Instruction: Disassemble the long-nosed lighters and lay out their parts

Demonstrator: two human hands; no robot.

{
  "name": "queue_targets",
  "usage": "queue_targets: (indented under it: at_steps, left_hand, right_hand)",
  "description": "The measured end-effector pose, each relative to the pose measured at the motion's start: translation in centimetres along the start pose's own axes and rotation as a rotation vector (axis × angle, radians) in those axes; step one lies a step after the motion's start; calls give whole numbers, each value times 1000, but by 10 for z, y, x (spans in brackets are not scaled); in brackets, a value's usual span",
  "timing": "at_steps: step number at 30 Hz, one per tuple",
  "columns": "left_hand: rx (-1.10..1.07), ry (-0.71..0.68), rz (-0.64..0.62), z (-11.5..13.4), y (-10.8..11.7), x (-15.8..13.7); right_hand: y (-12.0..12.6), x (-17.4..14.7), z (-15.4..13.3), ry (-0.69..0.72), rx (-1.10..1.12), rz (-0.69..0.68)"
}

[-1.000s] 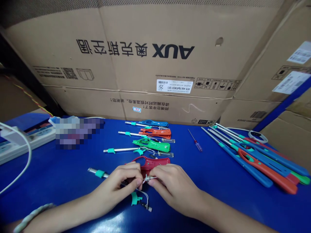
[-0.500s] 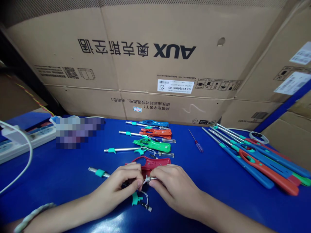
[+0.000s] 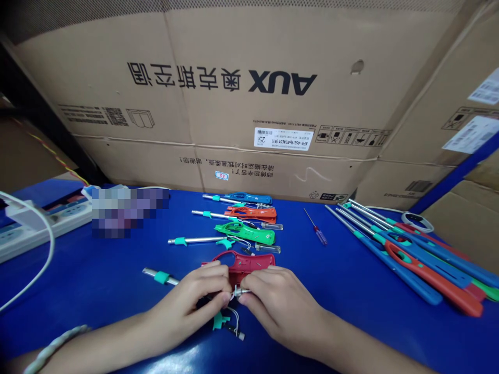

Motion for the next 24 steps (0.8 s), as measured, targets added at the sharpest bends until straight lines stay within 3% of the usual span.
queue_targets:
  at_steps: [9, 24]
  left_hand:
    - [123, -30, -51, -1, -3, -1]
    - [110, -25, -50, -1, -4, -2]
  right_hand:
    - [-2, 1, 0, 16, -73, -19]
    - [-6, 2, -1, 2, -28, 10]
Point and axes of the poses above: each hand's wrist, its own x-axis towards the middle knuckle, its own y-axis out of the back of the hand, z = x × y, the point moved 5 cm from there along x, towards the middle knuckle, and after that the axes turned 7 degrees about -z, right-handed, at the moved point
